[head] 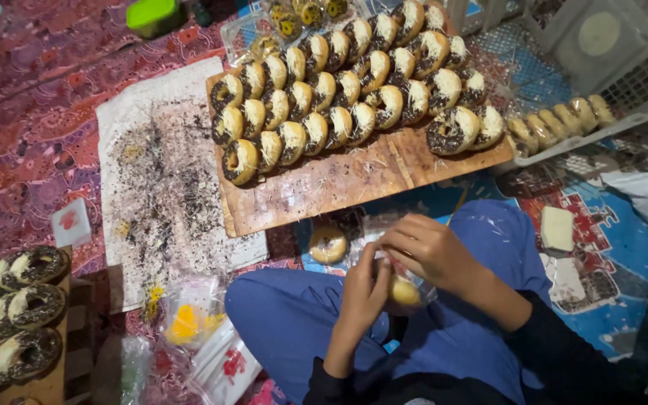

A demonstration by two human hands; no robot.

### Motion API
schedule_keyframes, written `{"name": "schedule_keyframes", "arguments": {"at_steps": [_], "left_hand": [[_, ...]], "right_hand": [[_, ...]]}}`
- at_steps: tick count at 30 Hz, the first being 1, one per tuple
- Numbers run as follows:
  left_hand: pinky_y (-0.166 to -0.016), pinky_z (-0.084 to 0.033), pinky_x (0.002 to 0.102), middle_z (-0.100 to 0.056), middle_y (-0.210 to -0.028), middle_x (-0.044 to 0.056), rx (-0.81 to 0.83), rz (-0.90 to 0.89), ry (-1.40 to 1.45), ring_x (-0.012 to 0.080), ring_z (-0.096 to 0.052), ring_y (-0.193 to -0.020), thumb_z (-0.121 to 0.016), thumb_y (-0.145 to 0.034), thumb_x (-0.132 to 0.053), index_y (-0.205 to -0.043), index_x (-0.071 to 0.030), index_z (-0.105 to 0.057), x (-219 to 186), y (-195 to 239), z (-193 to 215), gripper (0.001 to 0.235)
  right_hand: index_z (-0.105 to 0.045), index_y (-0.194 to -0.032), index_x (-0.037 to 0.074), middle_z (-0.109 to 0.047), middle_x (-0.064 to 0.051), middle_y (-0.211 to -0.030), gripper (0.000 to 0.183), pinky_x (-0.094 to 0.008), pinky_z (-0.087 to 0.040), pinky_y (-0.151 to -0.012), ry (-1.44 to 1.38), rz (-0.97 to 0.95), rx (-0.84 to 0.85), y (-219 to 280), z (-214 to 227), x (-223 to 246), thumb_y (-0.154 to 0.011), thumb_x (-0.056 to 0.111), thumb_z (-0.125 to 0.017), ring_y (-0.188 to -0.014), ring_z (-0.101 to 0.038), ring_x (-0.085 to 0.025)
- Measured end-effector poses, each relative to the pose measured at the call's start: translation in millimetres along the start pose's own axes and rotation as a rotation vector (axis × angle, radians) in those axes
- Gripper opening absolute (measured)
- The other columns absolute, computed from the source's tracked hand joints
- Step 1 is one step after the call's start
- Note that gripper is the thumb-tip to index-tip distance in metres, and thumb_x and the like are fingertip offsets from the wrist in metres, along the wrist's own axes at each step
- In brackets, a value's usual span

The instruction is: The person sits on the floor and repeatedly picks up ring-shaped pastries from a wooden board, places each into a small clear plastic bag, and sets the sealed bag aside. A second person is visible nearby also packaging pastries.

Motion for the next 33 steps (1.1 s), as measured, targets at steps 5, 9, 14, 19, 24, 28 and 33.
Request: {"name": "schedule_keyframes", "arguments": {"at_steps": [5, 9, 14, 19, 24, 28, 33], "left_hand": [[-0.063, -0.053, 0.038, -0.072, -0.084, 0.017, -0.022, -0.194, 0.054, 0.0294, -0.073, -0.072, -0.051, -0.107, -0.014, -0.115, -0.001, -0.064, -9, -2, 9, 0.020], [-0.065, -0.052, 0.038, -0.069, -0.085, 0.021, -0.030, -0.232, -0.026, 0.0346, -0.070, -0.075, -0.053, -0.107, -0.013, -0.109, 0.002, -0.065, -5, -3, 12, 0.019], [-0.064, -0.052, 0.036, -0.069, -0.083, 0.020, 0.021, -0.114, 0.030, 0.0283, -0.071, -0.073, -0.052, -0.105, -0.015, -0.111, 0.001, -0.066, 13, -3, 7, 0.021], [-0.065, -0.048, 0.030, -0.069, -0.080, 0.012, 0.105, 0.006, 0.226, 0.0145, -0.061, -0.070, -0.047, -0.110, -0.018, -0.107, 0.002, -0.069, 36, 3, 1, 0.031], [-0.071, -0.052, 0.027, -0.071, -0.086, 0.008, 0.180, 0.077, 0.353, 0.0110, -0.064, -0.079, -0.050, -0.106, -0.017, -0.113, 0.002, -0.068, 54, -1, 1, 0.028], [-0.068, -0.052, 0.028, -0.069, -0.084, 0.010, 0.240, -0.040, 0.250, 0.0116, -0.064, -0.077, -0.060, -0.099, -0.010, -0.107, 0.005, -0.064, 57, 0, -4, 0.018], [-0.059, -0.048, 0.028, -0.066, -0.072, 0.010, 0.222, 0.031, 0.131, 0.0104, -0.059, -0.064, -0.062, -0.103, -0.014, -0.104, 0.003, -0.069, 58, 1, -7, 0.019]], "right_hand": [[-0.073, -0.101, 0.006, -0.073, -0.008, -0.095, 0.021, -0.036, -0.057, -0.077, -0.238, -0.164, 0.050, -2, -2, -13, -0.081, 0.010, -0.077, -0.090, -0.071, -0.026], [-0.073, -0.105, 0.007, -0.073, -0.009, -0.104, 0.028, -0.037, -0.056, -0.082, -0.037, -0.021, 0.060, -7, 0, -7, -0.078, 0.006, -0.072, -0.098, -0.069, -0.029], [-0.074, -0.110, 0.005, -0.070, -0.012, -0.101, 0.033, -0.040, -0.051, -0.074, 0.198, 0.102, -0.025, -3, 4, 13, -0.078, 0.016, -0.074, -0.090, -0.066, -0.029], [-0.073, -0.109, 0.001, -0.068, -0.009, -0.091, 0.031, -0.039, -0.053, -0.074, 0.100, 0.073, 0.045, 9, -7, 11, -0.083, 0.018, -0.077, -0.084, -0.066, -0.027], [-0.072, -0.105, 0.001, -0.070, -0.009, -0.095, 0.029, -0.038, -0.056, -0.076, 0.026, 0.152, 0.066, 11, -16, -3, -0.079, 0.013, -0.075, -0.086, -0.068, -0.027], [-0.070, -0.097, 0.000, -0.068, -0.011, -0.088, 0.024, -0.040, -0.056, -0.073, 0.039, 0.093, 0.160, 14, -28, -11, -0.078, 0.013, -0.078, -0.082, -0.068, -0.030], [-0.072, -0.094, 0.001, -0.072, -0.013, -0.087, 0.022, -0.040, -0.057, -0.071, -0.178, -0.125, 0.227, 11, -35, -30, -0.078, 0.014, -0.079, -0.080, -0.069, -0.032]]}}
Point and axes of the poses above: each hand's wrist, its own y-axis away from the middle knuckle, its own z-axis out of the back of the hand, x = y × z, the point moved 4 cm from there along -y, towards the middle knuckle
